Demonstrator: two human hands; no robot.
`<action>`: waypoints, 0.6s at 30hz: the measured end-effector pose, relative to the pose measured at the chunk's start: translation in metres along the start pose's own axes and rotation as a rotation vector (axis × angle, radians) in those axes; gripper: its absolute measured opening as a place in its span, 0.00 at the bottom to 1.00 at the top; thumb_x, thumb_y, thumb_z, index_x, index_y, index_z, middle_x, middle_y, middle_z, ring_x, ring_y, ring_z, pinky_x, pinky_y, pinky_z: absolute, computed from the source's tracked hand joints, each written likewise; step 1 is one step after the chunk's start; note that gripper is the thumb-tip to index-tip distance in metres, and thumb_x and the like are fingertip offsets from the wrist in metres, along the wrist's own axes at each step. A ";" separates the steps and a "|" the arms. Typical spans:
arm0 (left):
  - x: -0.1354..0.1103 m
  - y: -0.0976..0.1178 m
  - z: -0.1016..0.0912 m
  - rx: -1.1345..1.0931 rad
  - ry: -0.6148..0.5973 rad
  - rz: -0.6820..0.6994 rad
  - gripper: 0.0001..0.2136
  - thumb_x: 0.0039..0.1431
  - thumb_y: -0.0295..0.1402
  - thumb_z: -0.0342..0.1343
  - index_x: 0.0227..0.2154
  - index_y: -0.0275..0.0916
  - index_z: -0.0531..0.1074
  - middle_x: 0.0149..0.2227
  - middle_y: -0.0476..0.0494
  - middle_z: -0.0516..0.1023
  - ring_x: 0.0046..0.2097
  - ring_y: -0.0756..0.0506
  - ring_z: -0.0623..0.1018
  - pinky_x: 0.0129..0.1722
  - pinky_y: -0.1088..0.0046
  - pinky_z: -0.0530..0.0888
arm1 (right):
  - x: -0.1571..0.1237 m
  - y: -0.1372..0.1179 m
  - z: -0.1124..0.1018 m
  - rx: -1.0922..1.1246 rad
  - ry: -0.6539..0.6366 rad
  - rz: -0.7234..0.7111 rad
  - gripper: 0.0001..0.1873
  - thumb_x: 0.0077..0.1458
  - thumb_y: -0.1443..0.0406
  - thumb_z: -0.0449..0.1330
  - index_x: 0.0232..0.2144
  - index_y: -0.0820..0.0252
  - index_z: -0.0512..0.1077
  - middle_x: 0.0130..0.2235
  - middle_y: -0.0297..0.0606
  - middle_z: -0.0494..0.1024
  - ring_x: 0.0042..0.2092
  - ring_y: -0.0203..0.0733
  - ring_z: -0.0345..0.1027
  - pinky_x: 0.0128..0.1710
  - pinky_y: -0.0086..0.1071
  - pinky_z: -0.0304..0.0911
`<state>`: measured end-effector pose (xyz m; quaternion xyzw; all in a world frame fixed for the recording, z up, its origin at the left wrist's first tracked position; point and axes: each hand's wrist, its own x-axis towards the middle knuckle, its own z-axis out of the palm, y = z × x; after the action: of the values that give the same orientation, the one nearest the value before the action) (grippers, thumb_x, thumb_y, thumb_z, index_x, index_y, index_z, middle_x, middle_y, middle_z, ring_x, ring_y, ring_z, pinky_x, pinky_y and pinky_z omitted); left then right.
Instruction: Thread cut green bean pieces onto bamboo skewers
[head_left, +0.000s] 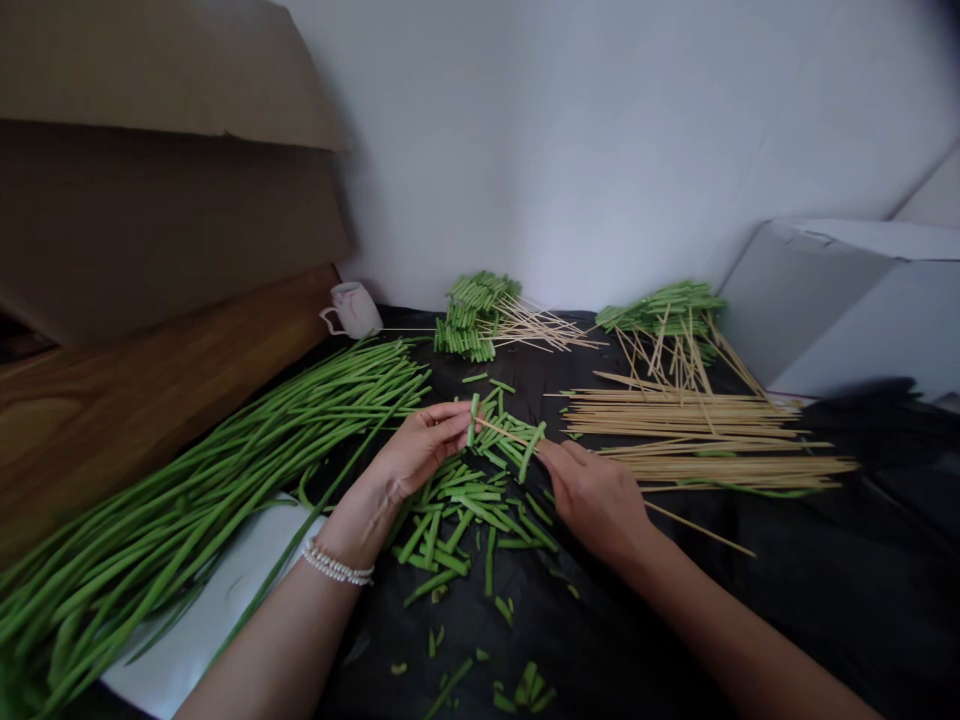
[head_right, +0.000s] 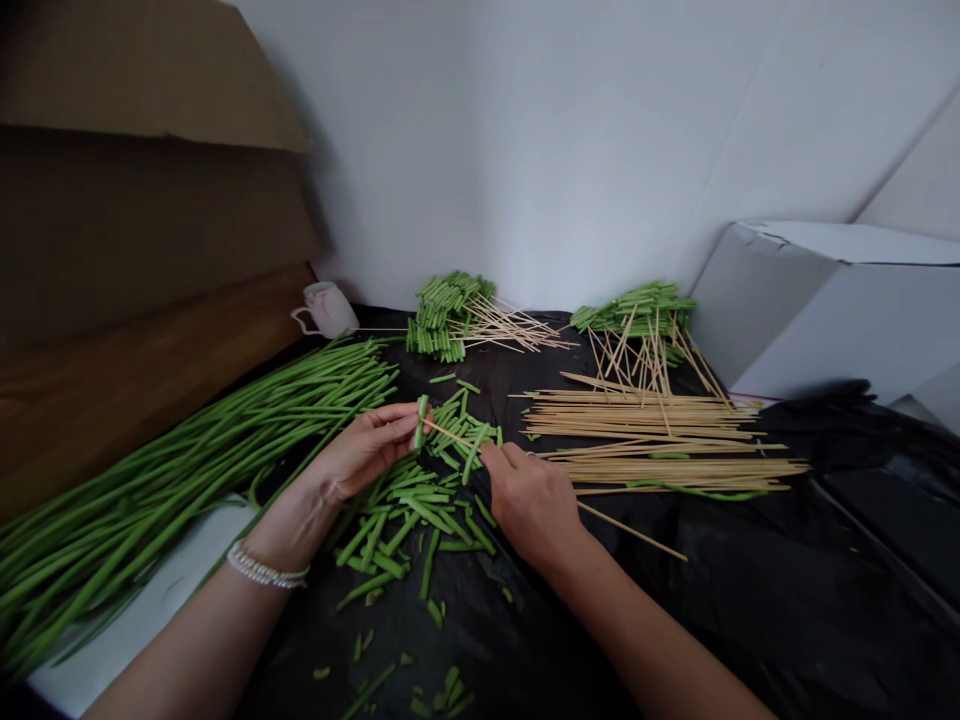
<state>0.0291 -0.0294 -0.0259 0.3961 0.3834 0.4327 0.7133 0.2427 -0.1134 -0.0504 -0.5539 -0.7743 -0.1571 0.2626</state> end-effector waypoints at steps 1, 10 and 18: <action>0.000 -0.001 0.000 0.015 0.009 0.015 0.13 0.43 0.28 0.69 0.34 0.32 0.79 0.31 0.43 0.80 0.33 0.52 0.77 0.35 0.79 0.73 | 0.000 0.000 0.000 -0.003 0.002 -0.004 0.15 0.60 0.69 0.48 0.39 0.56 0.74 0.26 0.30 0.72 0.25 0.32 0.60 0.26 0.31 0.44; 0.002 0.001 -0.001 -0.011 0.069 0.049 0.13 0.42 0.27 0.70 0.33 0.33 0.79 0.33 0.42 0.81 0.34 0.51 0.78 0.34 0.79 0.73 | 0.000 -0.002 -0.004 -0.007 -0.002 0.034 0.14 0.61 0.68 0.48 0.38 0.55 0.74 0.26 0.30 0.72 0.26 0.32 0.61 0.26 0.31 0.43; 0.002 0.000 -0.001 0.004 0.029 0.028 0.14 0.40 0.29 0.71 0.34 0.33 0.80 0.31 0.43 0.81 0.32 0.52 0.77 0.34 0.80 0.74 | 0.000 -0.001 -0.001 -0.001 0.000 0.021 0.15 0.62 0.68 0.47 0.39 0.56 0.74 0.27 0.30 0.72 0.25 0.32 0.60 0.26 0.31 0.42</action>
<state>0.0291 -0.0278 -0.0267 0.3966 0.3893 0.4475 0.7007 0.2425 -0.1146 -0.0495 -0.5623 -0.7682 -0.1548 0.2639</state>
